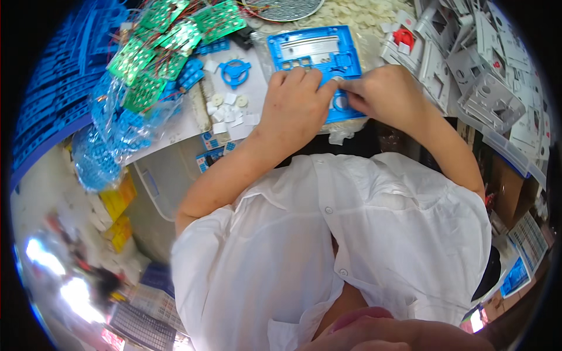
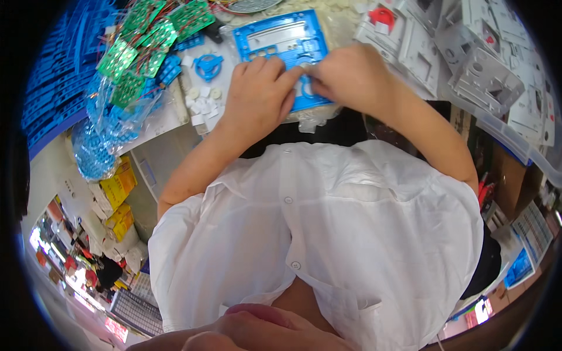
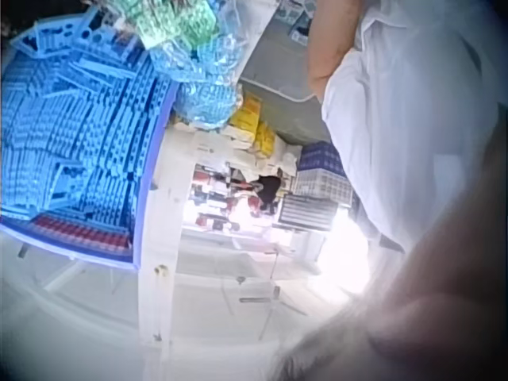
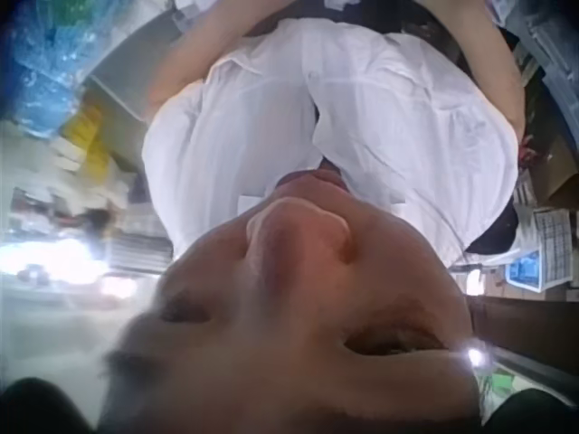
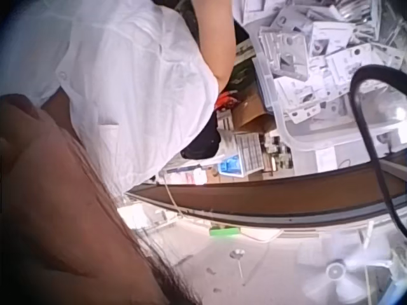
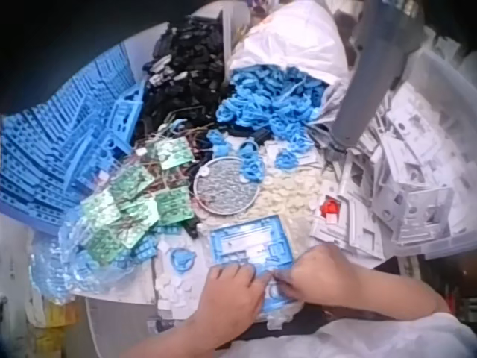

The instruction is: Assembling small components into a blue plastic tray and using an electric tool.

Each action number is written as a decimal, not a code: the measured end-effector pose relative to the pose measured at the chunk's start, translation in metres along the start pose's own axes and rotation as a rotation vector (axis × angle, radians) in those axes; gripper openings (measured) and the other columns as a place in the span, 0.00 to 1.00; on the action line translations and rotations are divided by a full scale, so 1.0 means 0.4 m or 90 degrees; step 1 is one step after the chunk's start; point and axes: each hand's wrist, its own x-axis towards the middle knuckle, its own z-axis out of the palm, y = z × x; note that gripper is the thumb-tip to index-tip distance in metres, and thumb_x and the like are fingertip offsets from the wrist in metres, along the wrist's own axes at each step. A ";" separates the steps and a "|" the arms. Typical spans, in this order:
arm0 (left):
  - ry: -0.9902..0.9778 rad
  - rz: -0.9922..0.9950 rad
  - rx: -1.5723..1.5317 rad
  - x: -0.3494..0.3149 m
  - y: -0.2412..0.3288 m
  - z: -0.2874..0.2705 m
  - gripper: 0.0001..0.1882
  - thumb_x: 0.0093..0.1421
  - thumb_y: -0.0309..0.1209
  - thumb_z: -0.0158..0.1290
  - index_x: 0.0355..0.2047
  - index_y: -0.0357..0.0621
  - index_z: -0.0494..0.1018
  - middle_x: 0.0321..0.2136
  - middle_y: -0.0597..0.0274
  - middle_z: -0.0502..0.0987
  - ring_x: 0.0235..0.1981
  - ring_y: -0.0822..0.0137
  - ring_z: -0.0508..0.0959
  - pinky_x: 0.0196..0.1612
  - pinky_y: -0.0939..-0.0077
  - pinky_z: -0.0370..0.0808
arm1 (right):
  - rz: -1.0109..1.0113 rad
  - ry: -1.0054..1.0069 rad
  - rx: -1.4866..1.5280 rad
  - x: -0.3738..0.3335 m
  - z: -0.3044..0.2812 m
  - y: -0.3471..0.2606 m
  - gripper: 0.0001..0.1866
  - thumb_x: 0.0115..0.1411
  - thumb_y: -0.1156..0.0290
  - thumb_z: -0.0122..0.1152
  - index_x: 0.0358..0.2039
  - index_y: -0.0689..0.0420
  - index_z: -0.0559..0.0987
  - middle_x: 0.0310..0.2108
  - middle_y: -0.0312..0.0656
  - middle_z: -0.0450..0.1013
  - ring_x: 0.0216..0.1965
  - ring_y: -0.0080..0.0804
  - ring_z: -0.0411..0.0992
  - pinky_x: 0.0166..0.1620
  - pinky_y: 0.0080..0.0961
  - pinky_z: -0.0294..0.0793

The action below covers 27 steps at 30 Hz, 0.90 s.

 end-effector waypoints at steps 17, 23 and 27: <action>0.167 -0.393 0.125 0.034 -0.323 -0.149 0.18 0.56 0.34 0.67 0.41 0.40 0.75 0.33 0.50 0.81 0.34 0.46 0.80 0.40 0.56 0.77 | -0.080 0.312 0.348 -0.001 -0.018 -0.097 0.11 0.52 0.84 0.67 0.37 0.61 0.85 0.23 0.42 0.76 0.22 0.37 0.74 0.27 0.30 0.71; 0.495 -0.293 -0.518 0.053 -0.343 -0.183 0.09 0.62 0.23 0.63 0.42 0.36 0.80 0.25 0.67 0.79 0.24 0.80 0.76 0.26 0.85 0.72 | -0.045 0.299 0.398 -0.016 -0.016 -0.060 0.10 0.54 0.82 0.67 0.38 0.61 0.86 0.23 0.42 0.77 0.22 0.34 0.74 0.26 0.27 0.70; 0.612 -0.259 -0.531 0.045 -0.272 -0.252 0.04 0.64 0.23 0.61 0.36 0.37 0.77 0.24 0.65 0.78 0.21 0.81 0.73 0.21 0.87 0.66 | -0.050 0.306 0.496 0.037 -0.012 -0.053 0.08 0.59 0.81 0.65 0.40 0.62 0.86 0.24 0.39 0.78 0.21 0.25 0.72 0.25 0.23 0.68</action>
